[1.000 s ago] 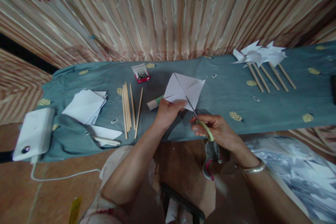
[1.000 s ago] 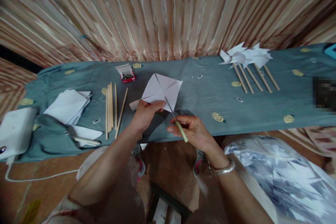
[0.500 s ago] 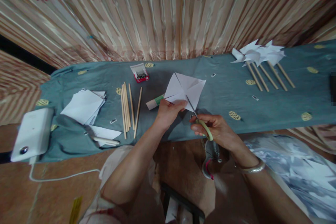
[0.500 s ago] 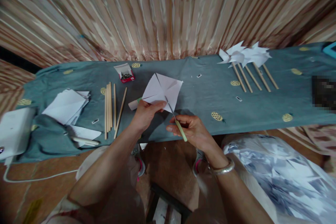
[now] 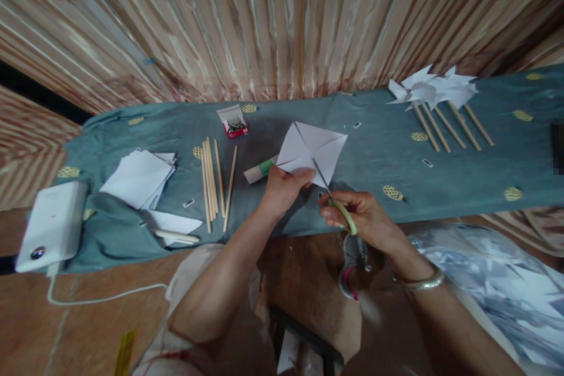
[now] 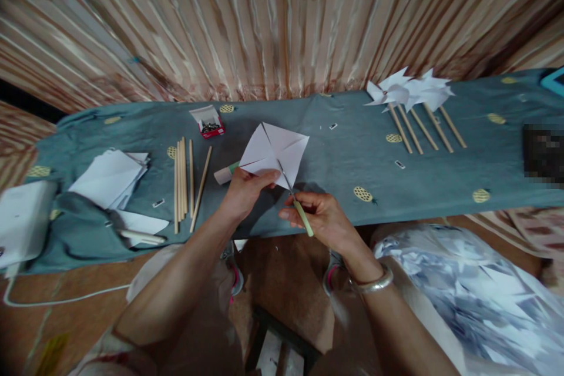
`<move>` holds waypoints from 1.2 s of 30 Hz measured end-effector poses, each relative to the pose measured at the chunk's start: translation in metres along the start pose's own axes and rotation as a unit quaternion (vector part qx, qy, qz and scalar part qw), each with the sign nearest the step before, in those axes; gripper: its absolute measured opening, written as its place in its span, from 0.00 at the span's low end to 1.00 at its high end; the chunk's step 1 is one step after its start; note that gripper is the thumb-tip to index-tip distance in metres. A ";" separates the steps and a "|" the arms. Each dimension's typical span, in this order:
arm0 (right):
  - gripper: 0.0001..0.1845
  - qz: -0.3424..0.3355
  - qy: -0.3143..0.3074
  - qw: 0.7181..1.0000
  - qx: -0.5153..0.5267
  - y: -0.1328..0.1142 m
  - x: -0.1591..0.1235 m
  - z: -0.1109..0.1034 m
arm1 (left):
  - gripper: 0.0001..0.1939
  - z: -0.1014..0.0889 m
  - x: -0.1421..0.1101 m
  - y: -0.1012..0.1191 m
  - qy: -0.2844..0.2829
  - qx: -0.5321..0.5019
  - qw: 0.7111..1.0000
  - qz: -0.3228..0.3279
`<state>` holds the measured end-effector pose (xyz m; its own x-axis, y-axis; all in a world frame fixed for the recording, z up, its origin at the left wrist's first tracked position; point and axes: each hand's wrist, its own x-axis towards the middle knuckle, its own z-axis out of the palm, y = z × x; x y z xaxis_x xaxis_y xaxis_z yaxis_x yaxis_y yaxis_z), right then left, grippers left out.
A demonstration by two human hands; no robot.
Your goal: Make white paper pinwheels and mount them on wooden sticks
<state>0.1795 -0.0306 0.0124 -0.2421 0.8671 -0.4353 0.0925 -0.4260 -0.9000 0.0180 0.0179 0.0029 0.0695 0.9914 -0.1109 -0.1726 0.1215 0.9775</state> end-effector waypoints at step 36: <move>0.22 0.006 0.004 1.000 0.007 -0.001 0.000 0.001 | 0.11 0.003 0.000 -0.001 0.005 -0.023 1.000 -0.016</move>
<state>0.1787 -0.0306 0.0129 -0.2341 0.8638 -0.4461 0.0812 -0.4399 -0.8944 0.0212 0.0179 0.0021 0.0654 0.9874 -0.1440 -0.2148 0.1549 0.9643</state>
